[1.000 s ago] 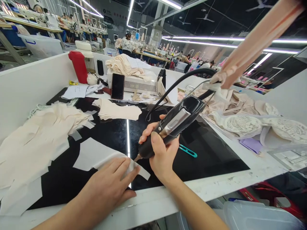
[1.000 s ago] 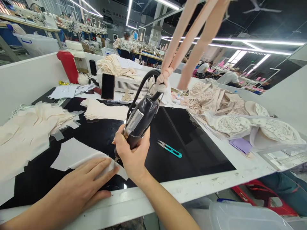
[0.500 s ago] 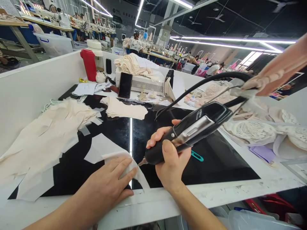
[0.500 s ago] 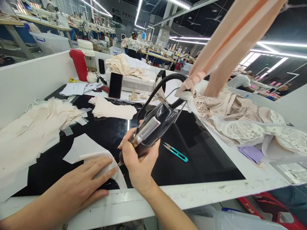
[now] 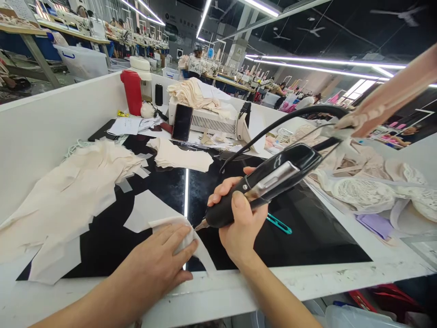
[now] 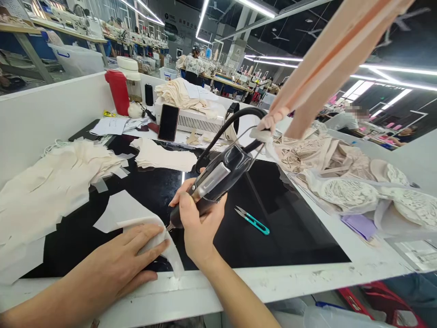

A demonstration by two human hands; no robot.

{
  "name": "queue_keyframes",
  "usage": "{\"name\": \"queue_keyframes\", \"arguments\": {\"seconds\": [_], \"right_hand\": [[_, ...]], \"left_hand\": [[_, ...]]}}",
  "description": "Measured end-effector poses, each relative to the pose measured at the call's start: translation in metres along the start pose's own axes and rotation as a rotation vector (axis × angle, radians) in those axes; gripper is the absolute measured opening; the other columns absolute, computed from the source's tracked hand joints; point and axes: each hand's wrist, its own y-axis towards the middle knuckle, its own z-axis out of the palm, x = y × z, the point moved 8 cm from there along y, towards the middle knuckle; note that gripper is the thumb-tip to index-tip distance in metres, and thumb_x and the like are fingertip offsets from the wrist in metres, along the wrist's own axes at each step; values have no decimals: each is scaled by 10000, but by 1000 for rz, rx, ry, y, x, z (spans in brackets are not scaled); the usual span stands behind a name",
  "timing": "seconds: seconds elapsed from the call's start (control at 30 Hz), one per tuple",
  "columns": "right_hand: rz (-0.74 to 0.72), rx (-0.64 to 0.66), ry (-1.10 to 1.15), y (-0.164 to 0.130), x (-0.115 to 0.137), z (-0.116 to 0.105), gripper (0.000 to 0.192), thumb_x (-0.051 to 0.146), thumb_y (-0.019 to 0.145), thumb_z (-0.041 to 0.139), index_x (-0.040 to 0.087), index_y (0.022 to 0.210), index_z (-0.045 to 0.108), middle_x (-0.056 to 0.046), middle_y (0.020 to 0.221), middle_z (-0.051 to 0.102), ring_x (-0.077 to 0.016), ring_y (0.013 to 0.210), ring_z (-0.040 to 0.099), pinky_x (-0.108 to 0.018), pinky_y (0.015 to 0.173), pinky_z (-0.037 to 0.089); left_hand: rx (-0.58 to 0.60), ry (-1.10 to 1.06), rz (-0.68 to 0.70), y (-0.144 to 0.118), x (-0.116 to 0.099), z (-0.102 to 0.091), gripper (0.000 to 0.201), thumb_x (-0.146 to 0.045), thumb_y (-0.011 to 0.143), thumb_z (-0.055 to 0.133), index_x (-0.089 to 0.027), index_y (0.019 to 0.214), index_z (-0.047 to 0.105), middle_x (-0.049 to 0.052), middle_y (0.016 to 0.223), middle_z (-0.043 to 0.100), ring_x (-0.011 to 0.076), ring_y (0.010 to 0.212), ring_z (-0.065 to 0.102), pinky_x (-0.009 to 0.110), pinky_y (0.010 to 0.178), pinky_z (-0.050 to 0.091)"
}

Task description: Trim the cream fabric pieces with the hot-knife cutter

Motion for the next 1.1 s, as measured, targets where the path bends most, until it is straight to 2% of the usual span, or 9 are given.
{"name": "queue_keyframes", "arguments": {"seconds": [0.13,0.27,0.37,0.5,0.63,0.77,0.83,0.93,1.1], "right_hand": [[-7,6,-11,2,-2,3,437,381,881,733,302,1220,469,64,829,612,-107,586,601,-289,575,533],[-5,20,-1,3,-6,4,399,346,894,723,296,1197,468,64,827,618,-104,584,600,-286,569,525],[-45,47,22,9,-8,3,355,313,894,721,287,1151,477,69,826,629,-103,599,603,-286,581,524],[-67,23,-18,23,-9,-2,324,278,873,723,269,1095,488,72,806,640,-102,597,601,-288,591,525],[-65,-65,13,30,6,-9,327,237,851,708,266,1091,488,75,761,645,-108,580,598,-270,559,524],[-47,-51,83,19,25,-11,320,238,850,705,272,1104,512,71,746,649,-111,569,597,-263,547,539],[-28,-23,97,10,29,-10,314,263,859,720,274,1113,537,67,759,652,-109,580,605,-259,553,543],[-22,4,114,-1,28,-10,349,301,868,751,279,1159,561,64,780,657,-101,597,608,-247,555,545],[-11,39,146,-10,17,-7,370,320,893,768,300,1202,567,63,826,662,-94,654,620,-247,604,557]], "left_hand": [[-17,-2,2,1,-2,-1,591,-467,833,851,-154,1297,662,178,1308,687,351,1204,671,477,999,599],[6,-78,7,4,6,-6,431,-414,988,681,-155,1329,638,159,1320,691,312,1214,669,443,1012,591],[24,-198,8,0,23,-9,352,-249,1082,460,-169,1405,575,104,1365,679,229,1256,642,369,1070,550],[58,-225,6,-11,46,-8,557,32,954,344,-220,1382,597,26,1442,640,178,1345,567,364,1184,434],[115,-120,-41,-11,47,-7,632,85,856,405,-185,1400,583,73,1434,621,233,1283,583,370,1082,497],[223,89,-81,2,32,-3,430,77,877,471,-124,1184,694,116,1138,691,251,921,642,391,849,546],[268,191,-46,8,23,0,314,42,907,513,-135,1053,728,98,1034,689,260,864,621,399,782,530],[251,256,-43,14,17,-1,205,-57,969,564,-144,1019,742,83,979,682,277,898,613,406,770,508],[192,216,-107,18,18,-9,107,-133,968,651,-147,1000,753,53,877,651,232,743,568,383,683,456]]}}
